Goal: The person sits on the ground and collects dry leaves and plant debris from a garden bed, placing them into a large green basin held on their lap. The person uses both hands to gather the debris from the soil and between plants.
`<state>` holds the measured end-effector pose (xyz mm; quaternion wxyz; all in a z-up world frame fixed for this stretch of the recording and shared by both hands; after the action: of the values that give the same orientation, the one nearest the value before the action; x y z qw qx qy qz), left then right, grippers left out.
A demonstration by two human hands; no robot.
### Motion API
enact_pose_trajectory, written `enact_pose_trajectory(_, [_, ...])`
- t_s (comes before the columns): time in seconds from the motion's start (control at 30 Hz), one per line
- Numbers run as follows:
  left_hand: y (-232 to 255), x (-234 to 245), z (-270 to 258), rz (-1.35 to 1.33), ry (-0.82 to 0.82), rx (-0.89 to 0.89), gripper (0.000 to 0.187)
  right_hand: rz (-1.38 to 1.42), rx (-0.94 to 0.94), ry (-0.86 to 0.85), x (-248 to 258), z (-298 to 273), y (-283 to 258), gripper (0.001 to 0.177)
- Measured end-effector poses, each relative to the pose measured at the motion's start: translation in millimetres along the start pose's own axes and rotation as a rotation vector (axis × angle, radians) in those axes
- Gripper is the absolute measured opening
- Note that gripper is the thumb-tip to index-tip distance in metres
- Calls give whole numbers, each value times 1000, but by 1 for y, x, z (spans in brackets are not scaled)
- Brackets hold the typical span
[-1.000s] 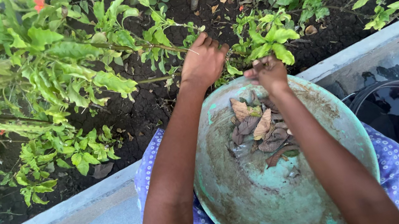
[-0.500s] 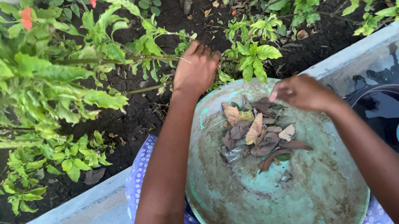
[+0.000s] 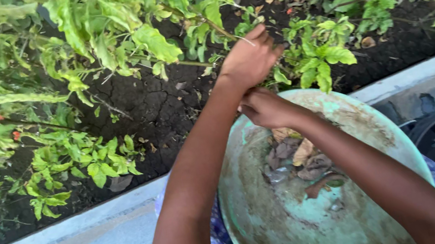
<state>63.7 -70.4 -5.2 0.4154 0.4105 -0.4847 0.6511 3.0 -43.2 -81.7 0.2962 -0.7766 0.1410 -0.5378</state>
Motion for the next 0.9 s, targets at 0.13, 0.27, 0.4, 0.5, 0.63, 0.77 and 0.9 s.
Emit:
enact_pose_trajectory(0.13, [-3, -2, -4, 0, 89, -24, 33, -54, -171, -119, -61, 79, 55, 32])
enact_pose_trajectory(0.27, [-2, -10, -3, -18, 37, -39, 28, -58, -249, 90, -86, 127, 102, 34])
enact_pose_trajectory(0.4, [-3, -4, -7, -61, 138, -35, 30, -60, -288, 197, -100, 143, 129, 37])
enact_pose_trajectory(0.5, [-6, -8, -9, -98, 143, -34, 29, -67, -306, 198, -115, 145, 134, 39])
enact_pose_trajectory(0.63, [-5, -11, -7, -115, 147, -44, 31, -78, -325, 180, -129, 135, 136, 41])
enact_pose_trajectory(0.77, [-2, -6, -5, -44, 177, -57, 33, -65, -330, 196, -132, 132, 137, 44])
enact_pose_trajectory(0.9, [-2, -15, -4, -87, 127, -48, 33, -32, -328, 228, -135, 133, 147, 47])
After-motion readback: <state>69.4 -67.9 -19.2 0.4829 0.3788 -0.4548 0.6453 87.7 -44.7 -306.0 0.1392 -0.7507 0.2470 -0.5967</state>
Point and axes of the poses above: each hand's wrist, its own z-axis towards the middle knuckle, its own x-axis out of the back of the hand, y = z × x, the point moved 9 cm from there along z, towards the middle knuckle, and after that the axes turned 13 degrees about -x, right-handed, at the moved point
